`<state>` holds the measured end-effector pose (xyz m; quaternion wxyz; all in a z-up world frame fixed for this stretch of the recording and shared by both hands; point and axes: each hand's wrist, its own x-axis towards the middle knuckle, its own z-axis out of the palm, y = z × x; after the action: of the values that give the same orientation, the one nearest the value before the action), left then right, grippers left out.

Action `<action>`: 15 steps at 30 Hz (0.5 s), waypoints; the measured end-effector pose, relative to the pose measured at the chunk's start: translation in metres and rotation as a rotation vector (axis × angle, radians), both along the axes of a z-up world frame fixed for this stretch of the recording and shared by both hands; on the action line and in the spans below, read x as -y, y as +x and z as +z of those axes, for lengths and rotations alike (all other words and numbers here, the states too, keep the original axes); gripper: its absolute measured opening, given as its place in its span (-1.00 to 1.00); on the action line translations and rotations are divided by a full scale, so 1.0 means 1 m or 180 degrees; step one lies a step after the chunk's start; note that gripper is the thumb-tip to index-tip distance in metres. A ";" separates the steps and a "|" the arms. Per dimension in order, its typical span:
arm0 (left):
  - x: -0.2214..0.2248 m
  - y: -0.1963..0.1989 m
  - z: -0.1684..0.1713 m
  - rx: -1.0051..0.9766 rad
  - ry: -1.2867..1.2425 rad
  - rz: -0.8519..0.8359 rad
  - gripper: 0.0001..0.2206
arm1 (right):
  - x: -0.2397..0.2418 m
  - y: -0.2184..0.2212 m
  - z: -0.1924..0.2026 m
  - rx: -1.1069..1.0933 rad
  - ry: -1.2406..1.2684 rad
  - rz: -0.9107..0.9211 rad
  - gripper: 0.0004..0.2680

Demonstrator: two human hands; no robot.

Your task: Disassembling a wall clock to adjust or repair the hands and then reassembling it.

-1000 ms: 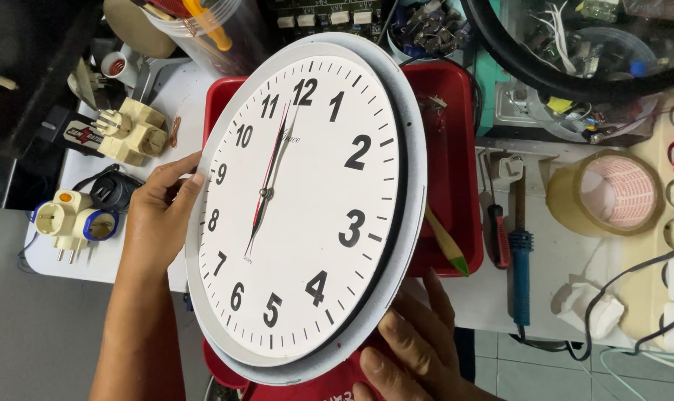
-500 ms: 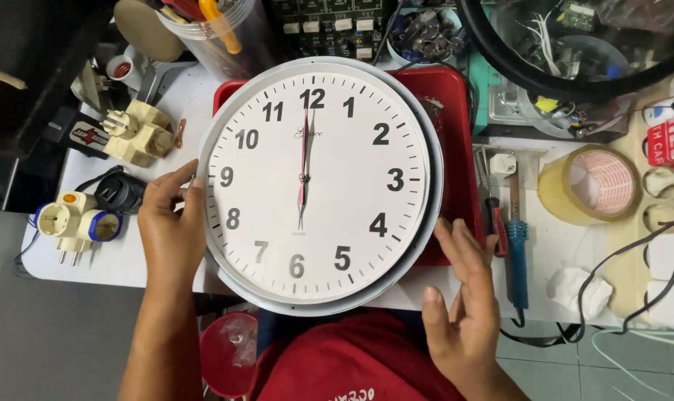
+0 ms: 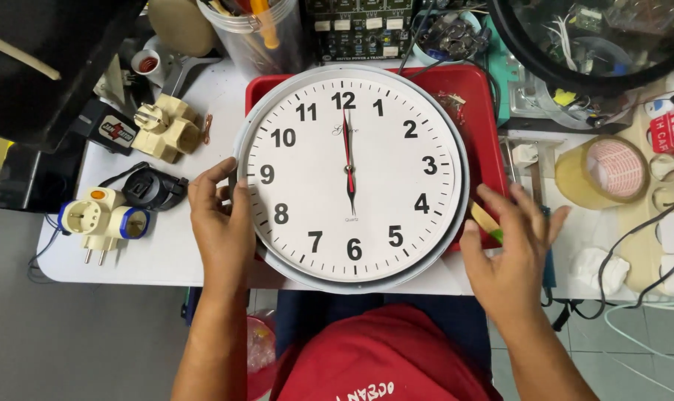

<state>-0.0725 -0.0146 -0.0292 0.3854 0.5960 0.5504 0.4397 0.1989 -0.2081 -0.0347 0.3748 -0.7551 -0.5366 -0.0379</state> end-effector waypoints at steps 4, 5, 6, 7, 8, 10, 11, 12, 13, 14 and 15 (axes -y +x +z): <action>-0.002 -0.002 -0.012 0.0216 0.0240 -0.0075 -0.59 | -0.042 -0.005 0.028 0.0470 0.0236 0.0758 -0.82; -0.002 -0.002 -0.011 0.0225 0.0231 -0.0075 -0.59 | -0.058 -0.009 0.024 0.0478 0.0226 0.0758 -0.82; -0.002 -0.002 -0.011 0.0382 0.0166 -0.0206 -0.56 | -0.075 -0.012 0.020 0.0406 0.0110 0.1065 -0.83; -0.003 -0.001 -0.010 0.0548 0.0115 -0.0350 -0.53 | -0.093 -0.015 0.017 0.0344 0.0002 0.1358 -0.85; -0.003 0.000 -0.009 0.0566 0.0119 -0.0362 -0.53 | -0.100 -0.018 0.019 0.0363 0.0001 0.1346 -0.85; -0.003 0.001 -0.008 0.0746 0.0005 -0.0479 -0.51 | -0.119 -0.025 0.023 0.0352 -0.0171 0.1599 -0.87; -0.002 0.001 -0.005 0.0751 -0.0006 -0.0462 -0.51 | -0.120 -0.026 0.024 0.0354 -0.0184 0.1616 -0.87; -0.002 0.001 -0.004 0.0753 -0.0016 -0.0483 -0.51 | -0.121 -0.027 0.025 0.0447 -0.0217 0.1671 -0.88; -0.001 0.002 -0.002 0.0754 -0.0024 -0.0505 -0.51 | -0.122 -0.027 0.026 0.0541 -0.0247 0.1725 -0.88; -0.001 0.001 -0.001 0.0761 -0.0033 -0.0490 -0.51 | -0.123 -0.028 0.023 0.0544 -0.0259 0.1740 -0.88; -0.001 0.001 -0.001 0.0758 -0.0055 -0.0509 -0.51 | -0.123 -0.027 0.021 0.0591 -0.0247 0.1723 -0.88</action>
<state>-0.0717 -0.0134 -0.0298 0.4869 0.5783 0.4552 0.4704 0.1718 -0.0852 -0.0138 0.2914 -0.5915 -0.7516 0.0150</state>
